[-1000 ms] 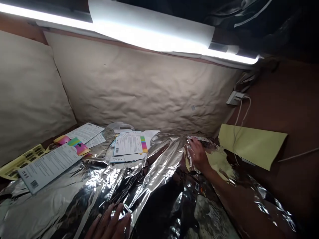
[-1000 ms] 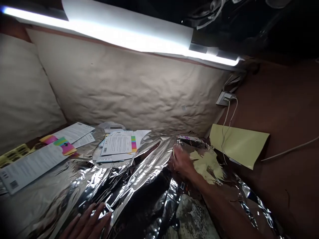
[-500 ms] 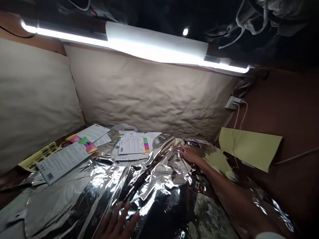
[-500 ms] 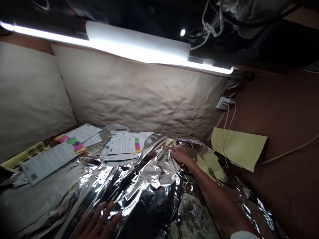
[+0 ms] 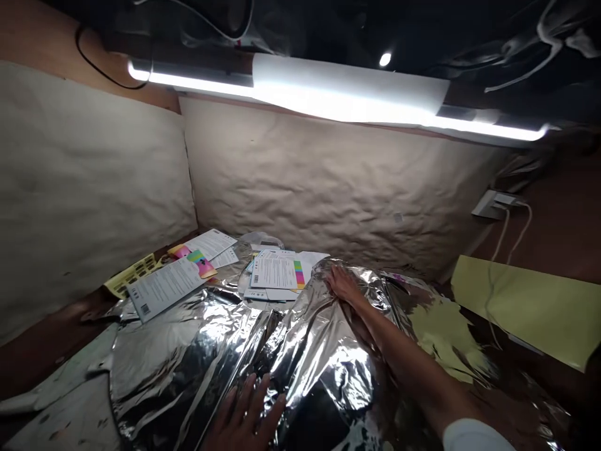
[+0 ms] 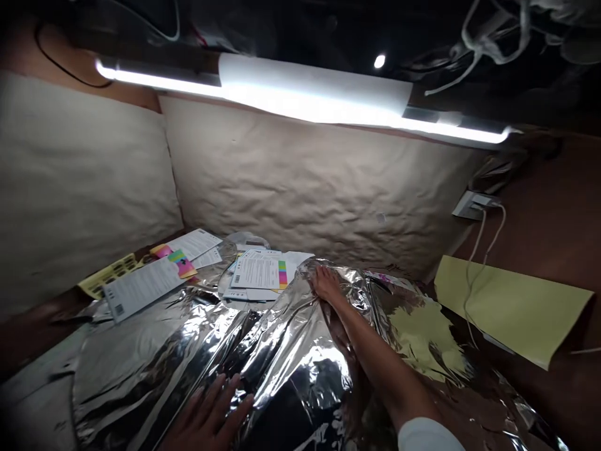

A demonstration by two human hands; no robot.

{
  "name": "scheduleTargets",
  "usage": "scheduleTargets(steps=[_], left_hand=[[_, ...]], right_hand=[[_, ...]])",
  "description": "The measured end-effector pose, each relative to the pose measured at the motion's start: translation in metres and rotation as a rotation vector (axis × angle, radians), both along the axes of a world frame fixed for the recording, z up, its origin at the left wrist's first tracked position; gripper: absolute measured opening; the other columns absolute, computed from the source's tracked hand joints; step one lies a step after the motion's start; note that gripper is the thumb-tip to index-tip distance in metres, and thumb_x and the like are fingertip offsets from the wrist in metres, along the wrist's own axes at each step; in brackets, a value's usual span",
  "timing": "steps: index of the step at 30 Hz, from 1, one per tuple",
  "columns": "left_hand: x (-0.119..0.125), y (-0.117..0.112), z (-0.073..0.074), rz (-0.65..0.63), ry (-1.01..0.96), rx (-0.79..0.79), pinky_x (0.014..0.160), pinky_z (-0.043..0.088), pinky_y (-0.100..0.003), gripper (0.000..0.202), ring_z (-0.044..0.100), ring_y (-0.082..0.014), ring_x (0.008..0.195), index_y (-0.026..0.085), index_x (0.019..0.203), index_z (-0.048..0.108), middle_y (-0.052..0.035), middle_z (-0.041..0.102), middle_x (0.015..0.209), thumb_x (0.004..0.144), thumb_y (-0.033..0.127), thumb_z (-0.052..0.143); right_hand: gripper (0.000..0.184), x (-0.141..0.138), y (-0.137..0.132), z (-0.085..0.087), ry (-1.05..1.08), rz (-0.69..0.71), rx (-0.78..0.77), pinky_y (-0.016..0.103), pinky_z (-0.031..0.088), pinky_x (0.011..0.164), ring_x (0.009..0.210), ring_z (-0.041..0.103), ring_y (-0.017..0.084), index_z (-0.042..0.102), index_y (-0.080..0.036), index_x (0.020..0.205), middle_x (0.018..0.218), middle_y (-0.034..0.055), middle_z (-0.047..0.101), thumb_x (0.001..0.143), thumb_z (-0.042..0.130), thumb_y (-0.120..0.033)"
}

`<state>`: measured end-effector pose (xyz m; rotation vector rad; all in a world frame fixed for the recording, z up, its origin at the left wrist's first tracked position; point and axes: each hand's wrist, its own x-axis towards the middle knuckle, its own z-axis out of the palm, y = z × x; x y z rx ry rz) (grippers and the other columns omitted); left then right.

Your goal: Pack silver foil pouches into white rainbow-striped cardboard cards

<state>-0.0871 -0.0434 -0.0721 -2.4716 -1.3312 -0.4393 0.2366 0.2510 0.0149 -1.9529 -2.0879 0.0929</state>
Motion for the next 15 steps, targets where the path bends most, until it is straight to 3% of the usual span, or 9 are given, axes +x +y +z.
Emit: scheduleTargets(steps=[3, 6, 8, 10, 12, 15], left_hand=[[0.005, -0.004, 0.009, 0.063, -0.099, -0.044, 0.101, 0.042, -0.041, 0.076, 0.048, -0.0332, 0.133, 0.044, 0.151, 0.030, -0.0041, 0.046, 0.150, 0.085, 0.028, 0.064], [0.005, -0.004, 0.030, 0.146, -0.288, -0.177, 0.095, 0.050, -0.037, 0.065, 0.054, -0.0304, 0.127, 0.031, 0.151, 0.035, -0.0130, 0.049, 0.146, 0.090, 0.031, 0.058], [0.002, 0.004, 0.050, 0.196, -0.372, -0.287, 0.084, 0.054, -0.033, 0.058, 0.065, -0.0256, 0.108, 0.023, 0.150, 0.035, -0.0157, 0.058, 0.135, 0.094, 0.029, 0.048], [0.000, 0.021, 0.073, 0.279, -0.381, -0.370, 0.078, 0.055, -0.034, 0.053, 0.068, -0.0248, 0.095, 0.018, 0.147, 0.039, -0.0170, 0.061, 0.127, 0.095, 0.029, 0.044], [-0.001, 0.046, 0.095, 0.336, -0.322, -0.461, 0.083, 0.052, -0.038, 0.046, 0.066, -0.0282, 0.101, 0.014, 0.135, 0.053, -0.0172, 0.064, 0.123, 0.093, 0.033, 0.048], [0.000, 0.081, 0.118, 0.354, -0.247, -0.693, 0.080, 0.049, -0.037, 0.033, 0.066, -0.0299, 0.098, 0.019, 0.107, 0.067, -0.0102, 0.071, 0.104, 0.082, 0.041, 0.064]], right_hand=[[0.060, -0.011, -0.006, 0.010, 0.024, -0.024, 0.039, 0.048, 0.026, 0.114, 0.144, 0.031, 0.031, 0.039, -0.008, 0.147, 0.153, 0.0202, 0.038, 0.099, 0.033, -0.045], [0.057, -0.022, -0.037, 0.028, 0.055, 0.020, 0.138, 0.047, 0.023, 0.117, 0.146, 0.024, 0.030, 0.039, -0.009, 0.147, 0.157, 0.0187, 0.031, 0.100, 0.033, -0.041], [0.048, -0.033, -0.080, 0.033, 0.080, 0.111, 0.161, 0.044, 0.032, 0.113, 0.140, 0.036, 0.027, 0.049, -0.014, 0.139, 0.150, 0.0153, 0.043, 0.099, 0.037, -0.038], [0.033, -0.046, -0.137, 0.033, 0.113, 0.255, 0.120, 0.037, 0.046, 0.101, 0.121, 0.055, 0.022, 0.062, -0.021, 0.122, 0.128, 0.0100, 0.060, 0.097, 0.046, -0.033], [0.023, -0.060, -0.197, 0.031, 0.237, 0.480, 0.021, 0.034, 0.052, 0.088, 0.103, 0.062, 0.021, 0.067, -0.021, 0.109, 0.113, 0.0092, 0.065, 0.094, 0.049, -0.026], [0.021, -0.076, -0.265, 0.021, 0.337, 0.559, -0.098, 0.032, 0.054, 0.073, 0.083, 0.065, 0.019, 0.066, -0.022, 0.106, 0.098, 0.0065, 0.067, 0.093, 0.050, -0.025]])
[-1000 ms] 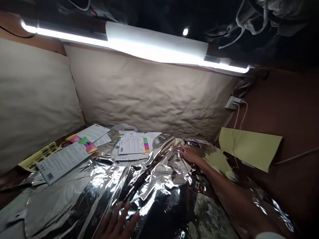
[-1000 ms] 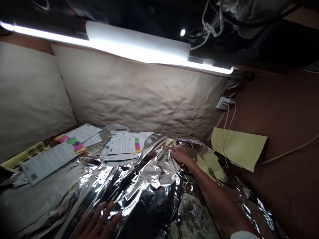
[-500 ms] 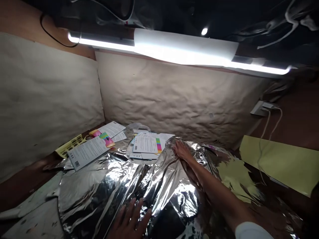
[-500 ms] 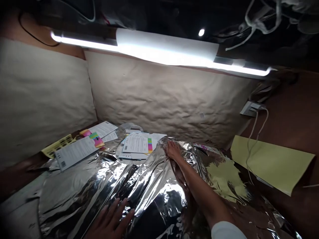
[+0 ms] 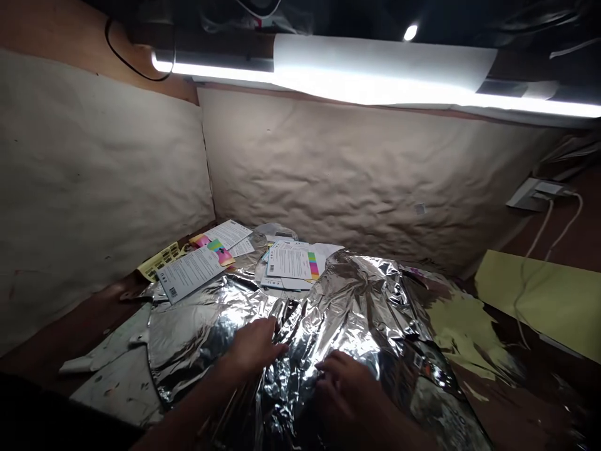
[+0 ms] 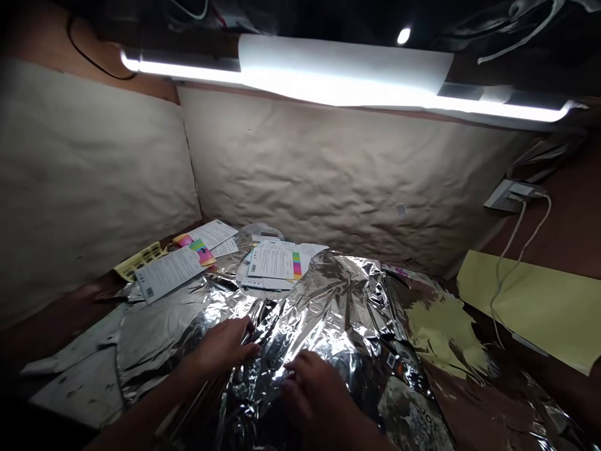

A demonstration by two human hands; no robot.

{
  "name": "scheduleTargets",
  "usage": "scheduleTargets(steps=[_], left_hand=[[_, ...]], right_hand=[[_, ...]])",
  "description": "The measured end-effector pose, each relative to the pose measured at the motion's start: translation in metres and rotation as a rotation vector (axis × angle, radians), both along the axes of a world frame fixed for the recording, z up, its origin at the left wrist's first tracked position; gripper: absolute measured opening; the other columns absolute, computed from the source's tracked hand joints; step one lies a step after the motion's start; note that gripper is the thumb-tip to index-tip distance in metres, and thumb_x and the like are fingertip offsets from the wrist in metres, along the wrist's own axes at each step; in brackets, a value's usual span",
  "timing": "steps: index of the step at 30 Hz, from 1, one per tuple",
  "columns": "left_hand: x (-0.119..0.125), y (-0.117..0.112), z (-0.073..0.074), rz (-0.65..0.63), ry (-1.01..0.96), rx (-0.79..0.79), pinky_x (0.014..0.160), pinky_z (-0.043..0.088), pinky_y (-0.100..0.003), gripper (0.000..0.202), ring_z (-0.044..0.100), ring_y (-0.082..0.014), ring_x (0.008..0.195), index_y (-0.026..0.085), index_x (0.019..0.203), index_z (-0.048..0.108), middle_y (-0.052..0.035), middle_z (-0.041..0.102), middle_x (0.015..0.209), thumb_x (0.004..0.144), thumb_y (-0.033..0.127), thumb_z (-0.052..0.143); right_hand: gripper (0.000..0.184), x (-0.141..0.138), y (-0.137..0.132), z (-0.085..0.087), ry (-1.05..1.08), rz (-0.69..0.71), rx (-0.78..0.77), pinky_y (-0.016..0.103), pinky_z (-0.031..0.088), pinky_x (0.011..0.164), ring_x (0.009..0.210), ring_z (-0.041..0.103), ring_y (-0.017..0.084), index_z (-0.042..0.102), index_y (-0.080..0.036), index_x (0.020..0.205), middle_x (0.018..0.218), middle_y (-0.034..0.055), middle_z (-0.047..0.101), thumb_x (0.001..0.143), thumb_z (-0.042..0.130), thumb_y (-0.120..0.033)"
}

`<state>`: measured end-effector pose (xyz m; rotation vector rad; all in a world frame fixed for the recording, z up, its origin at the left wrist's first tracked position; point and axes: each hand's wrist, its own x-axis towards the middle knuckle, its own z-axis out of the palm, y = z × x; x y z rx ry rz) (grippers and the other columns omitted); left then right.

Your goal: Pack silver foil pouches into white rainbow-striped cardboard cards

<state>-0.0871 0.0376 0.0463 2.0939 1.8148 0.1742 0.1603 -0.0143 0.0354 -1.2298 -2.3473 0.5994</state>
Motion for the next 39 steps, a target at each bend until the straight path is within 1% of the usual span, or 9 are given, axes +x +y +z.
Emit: scheduleTargets(steps=[6, 13, 21, 25, 28, 30, 33, 35, 39], left_hand=[[0.004, 0.016, 0.003, 0.001, 0.013, -0.009, 0.080, 0.044, -0.037, 0.023, 0.066, -0.0313, 0.099, 0.019, 0.097, 0.067, -0.0112, 0.072, 0.100, 0.083, 0.036, 0.062], [0.010, 0.026, 0.005, 0.044, -0.164, -0.117, 0.074, 0.042, -0.034, 0.017, 0.065, -0.0294, 0.087, 0.019, 0.077, 0.067, -0.0071, 0.070, 0.084, 0.070, 0.034, 0.071], [0.012, 0.016, 0.011, -0.023, -0.889, -0.442, 0.056, 0.042, -0.024, 0.081, 0.058, -0.0149, 0.059, 0.019, 0.131, 0.049, 0.0032, 0.063, 0.071, 0.060, 0.031, 0.085], [0.049, 0.017, 0.016, 0.028, -1.335, -0.493, 0.065, 0.049, -0.024, 0.059, 0.061, -0.0122, 0.064, 0.015, 0.118, 0.055, -0.0001, 0.062, 0.077, 0.067, 0.025, 0.082], [0.083, 0.028, 0.028, 0.049, -1.506, -0.519, 0.065, 0.051, -0.022, 0.034, 0.060, -0.0105, 0.064, 0.013, 0.099, 0.058, -0.0013, 0.061, 0.076, 0.072, 0.021, 0.078], [0.099, 0.032, 0.038, 0.059, -1.572, -0.526, 0.063, 0.051, -0.019, 0.029, 0.061, -0.0089, 0.063, 0.014, 0.098, 0.057, -0.0008, 0.061, 0.077, 0.077, 0.020, 0.075], [0.112, 0.030, 0.048, 0.048, -1.628, -0.522, 0.067, 0.053, -0.023, 0.040, 0.067, -0.0122, 0.073, 0.020, 0.122, 0.047, -0.0042, 0.066, 0.095, 0.091, 0.039, 0.061], [0.113, 0.023, 0.044, -0.063, -1.490, -0.491, 0.077, 0.055, -0.033, 0.058, 0.070, -0.0207, 0.091, 0.024, 0.140, 0.031, -0.0105, 0.065, 0.115, 0.094, 0.056, 0.047], [0.113, 0.006, 0.008, -0.585, -0.575, -0.144, 0.111, 0.031, -0.054, 0.084, 0.038, -0.0371, 0.138, 0.024, 0.150, 0.029, -0.0183, 0.045, 0.147, 0.081, 0.053, 0.067]], right_hand=[[0.038, -0.010, -0.042, -0.031, -0.011, 0.004, 0.121, 0.038, 0.053, 0.092, 0.109, 0.063, 0.026, 0.059, -0.017, 0.124, 0.120, 0.0120, 0.066, 0.087, 0.060, -0.024], [0.042, -0.008, -0.062, -0.029, -0.009, -0.057, 0.075, 0.037, 0.050, 0.101, 0.121, 0.059, 0.025, 0.057, -0.015, 0.130, 0.131, 0.0144, 0.062, 0.089, 0.057, -0.022], [0.087, -0.006, -0.079, -0.052, 0.072, -0.139, 0.269, 0.049, 0.043, 0.109, 0.140, 0.038, 0.035, 0.018, -0.017, 0.156, 0.154, 0.0184, 0.036, 0.089, 0.058, -0.055], [0.120, -0.027, -0.093, -0.040, 0.135, -0.309, 0.383, 0.058, 0.038, 0.109, 0.142, 0.030, 0.044, 0.000, -0.012, 0.157, 0.157, 0.0229, 0.026, 0.075, 0.059, -0.076], [0.110, -0.032, -0.087, -0.021, 0.176, -0.513, 0.475, 0.056, 0.043, 0.103, 0.135, 0.042, 0.042, 0.004, -0.010, 0.157, 0.151, 0.0233, 0.039, 0.081, 0.057, -0.069], [0.079, -0.015, -0.067, -0.006, 0.170, -0.661, 0.525, 0.048, 0.051, 0.093, 0.118, 0.060, 0.035, 0.026, -0.010, 0.153, 0.134, 0.0219, 0.058, 0.093, 0.049, -0.056], [0.053, 0.041, -0.019, 0.037, 0.008, -0.761, 0.533, 0.030, 0.046, 0.056, 0.059, 0.063, 0.021, 0.072, -0.012, 0.095, 0.070, 0.0117, 0.071, 0.099, 0.035, -0.050], [0.061, 0.087, 0.017, 0.087, -0.112, -0.796, 0.566, 0.027, 0.034, 0.047, 0.045, 0.051, 0.014, 0.067, -0.014, 0.063, 0.050, 0.0070, 0.061, 0.097, 0.038, -0.055], [0.075, 0.148, 0.071, 0.220, -0.303, -0.959, 0.732, 0.030, 0.031, 0.057, 0.068, 0.064, 0.017, 0.068, -0.001, 0.065, 0.068, 0.0189, 0.069, 0.092, 0.035, -0.063]])
